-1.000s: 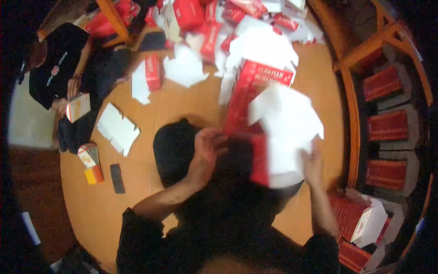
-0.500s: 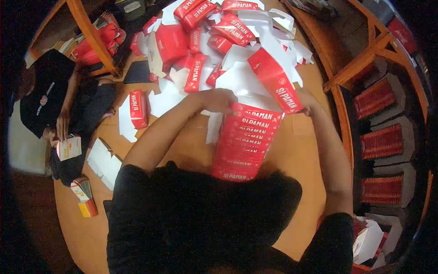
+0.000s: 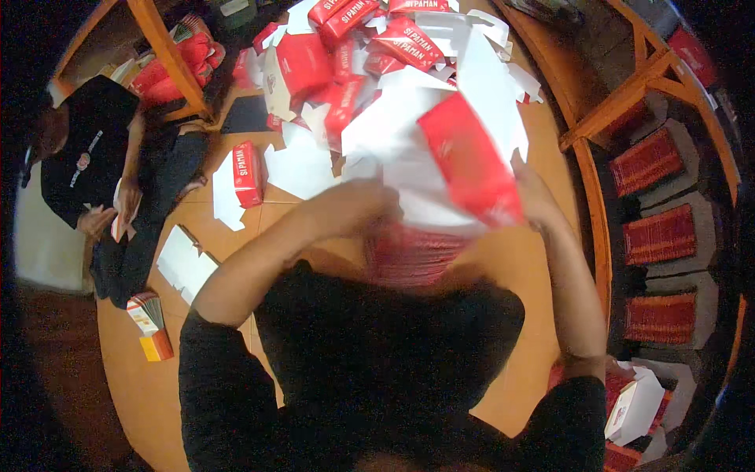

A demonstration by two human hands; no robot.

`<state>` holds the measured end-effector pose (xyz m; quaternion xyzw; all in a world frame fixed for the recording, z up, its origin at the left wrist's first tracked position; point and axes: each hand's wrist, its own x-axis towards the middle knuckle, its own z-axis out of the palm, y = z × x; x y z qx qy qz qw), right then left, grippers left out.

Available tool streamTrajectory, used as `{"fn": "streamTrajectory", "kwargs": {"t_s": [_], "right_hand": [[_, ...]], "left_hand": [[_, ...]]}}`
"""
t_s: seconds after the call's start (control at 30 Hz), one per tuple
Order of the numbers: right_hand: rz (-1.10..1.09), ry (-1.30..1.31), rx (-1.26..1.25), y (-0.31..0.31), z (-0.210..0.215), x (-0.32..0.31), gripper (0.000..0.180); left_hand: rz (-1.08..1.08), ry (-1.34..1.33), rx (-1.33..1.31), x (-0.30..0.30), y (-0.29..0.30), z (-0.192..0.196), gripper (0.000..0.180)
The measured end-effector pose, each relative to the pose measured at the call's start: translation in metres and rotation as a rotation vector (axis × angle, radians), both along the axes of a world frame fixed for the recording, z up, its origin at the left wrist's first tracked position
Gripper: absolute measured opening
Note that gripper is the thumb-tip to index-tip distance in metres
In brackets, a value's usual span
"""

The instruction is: The person sits on the floor and assembles small red and white cardboard boxes. They fold the white cardboard inserts and place them inside the red outer sleeves, then stack the completed boxes. Another person is visible in the background performing a similar task.

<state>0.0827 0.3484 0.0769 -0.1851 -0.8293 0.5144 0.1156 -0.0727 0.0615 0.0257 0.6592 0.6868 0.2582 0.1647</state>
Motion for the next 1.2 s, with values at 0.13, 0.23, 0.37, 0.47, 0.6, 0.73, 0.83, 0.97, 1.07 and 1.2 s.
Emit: {"fn": "streamTrajectory", "kwargs": {"t_s": [0.13, 0.23, 0.37, 0.47, 0.6, 0.73, 0.83, 0.97, 1.07, 1.2], "right_hand": [[-0.073, -0.024, 0.424, -0.027, -0.012, 0.031, 0.054], [-0.071, -0.114, 0.516, -0.052, -0.005, 0.044, 0.045], [-0.064, -0.043, 0.675, -0.077, -0.014, 0.059, 0.04], [-0.142, -0.034, 0.785, -0.083, -0.027, 0.066, 0.039], [-0.199, -0.133, 0.791, -0.082, -0.026, 0.066, 0.035], [-0.233, -0.227, 0.737, -0.086, -0.025, 0.064, 0.03], [-0.246, -0.271, 0.743, -0.086, -0.021, 0.061, 0.03], [-0.288, -0.299, 0.721, -0.082, -0.025, 0.06, 0.031], [-0.335, -0.258, 0.636, -0.082, -0.027, 0.058, 0.031], [-0.41, 0.161, 0.678, -0.096, -0.021, 0.066, 0.032]], "left_hand": [[0.043, 0.095, -0.068, 0.05, -0.034, 0.011, 0.027], [0.13, 0.05, -0.083, 0.068, -0.049, 0.011, 0.034], [0.159, -0.096, 0.093, 0.086, -0.063, 0.024, 0.036], [0.091, -0.049, 0.295, 0.08, -0.073, 0.006, 0.036], [0.057, -0.104, 0.213, 0.073, -0.074, -0.008, 0.029], [0.056, -0.257, 0.263, 0.067, -0.075, -0.014, 0.019], [0.017, -0.276, 0.26, 0.066, -0.073, -0.011, 0.017], [-0.031, -0.257, 0.258, 0.067, -0.07, -0.007, 0.015], [0.001, -0.179, 0.395, 0.069, -0.069, -0.017, 0.013], [0.034, -0.209, 0.316, 0.065, -0.071, -0.017, 0.013]]}}
